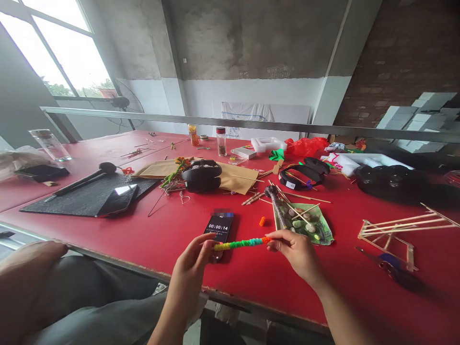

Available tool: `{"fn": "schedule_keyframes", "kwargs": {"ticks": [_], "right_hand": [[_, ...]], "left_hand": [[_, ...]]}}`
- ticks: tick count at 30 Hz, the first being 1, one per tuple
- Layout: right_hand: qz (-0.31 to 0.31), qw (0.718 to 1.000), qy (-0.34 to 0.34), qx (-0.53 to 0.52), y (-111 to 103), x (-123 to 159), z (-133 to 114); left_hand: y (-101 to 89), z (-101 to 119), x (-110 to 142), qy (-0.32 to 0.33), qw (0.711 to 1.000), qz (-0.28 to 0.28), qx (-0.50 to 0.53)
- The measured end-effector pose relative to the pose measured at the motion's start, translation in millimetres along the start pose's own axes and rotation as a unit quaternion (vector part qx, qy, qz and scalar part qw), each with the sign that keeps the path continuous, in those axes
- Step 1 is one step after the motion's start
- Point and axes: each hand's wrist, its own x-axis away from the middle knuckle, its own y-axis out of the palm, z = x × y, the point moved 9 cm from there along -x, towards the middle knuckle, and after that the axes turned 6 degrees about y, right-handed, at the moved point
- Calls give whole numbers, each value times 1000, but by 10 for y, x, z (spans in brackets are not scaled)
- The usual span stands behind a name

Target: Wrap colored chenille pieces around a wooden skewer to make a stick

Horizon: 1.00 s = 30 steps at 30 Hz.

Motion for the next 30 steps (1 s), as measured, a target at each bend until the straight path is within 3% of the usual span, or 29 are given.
{"fn": "schedule_keyframes", "kwargs": {"ticks": [5,9,24,30], "right_hand": [[9,1000,8,-13,-16,-12,31],[-3,1000,-12,-18,12,-7,7],[14,989,-112,94,63,60,-247],[1,991,-110,77,96,66,-211]], "left_hand": [[-95,-63,32,-40,988,92,121],[-75,-56,36,-55,989,62,126],[-103,-33,37,-41,999,25,-23],[-155,7,34,-32,987,23,-154]]}}
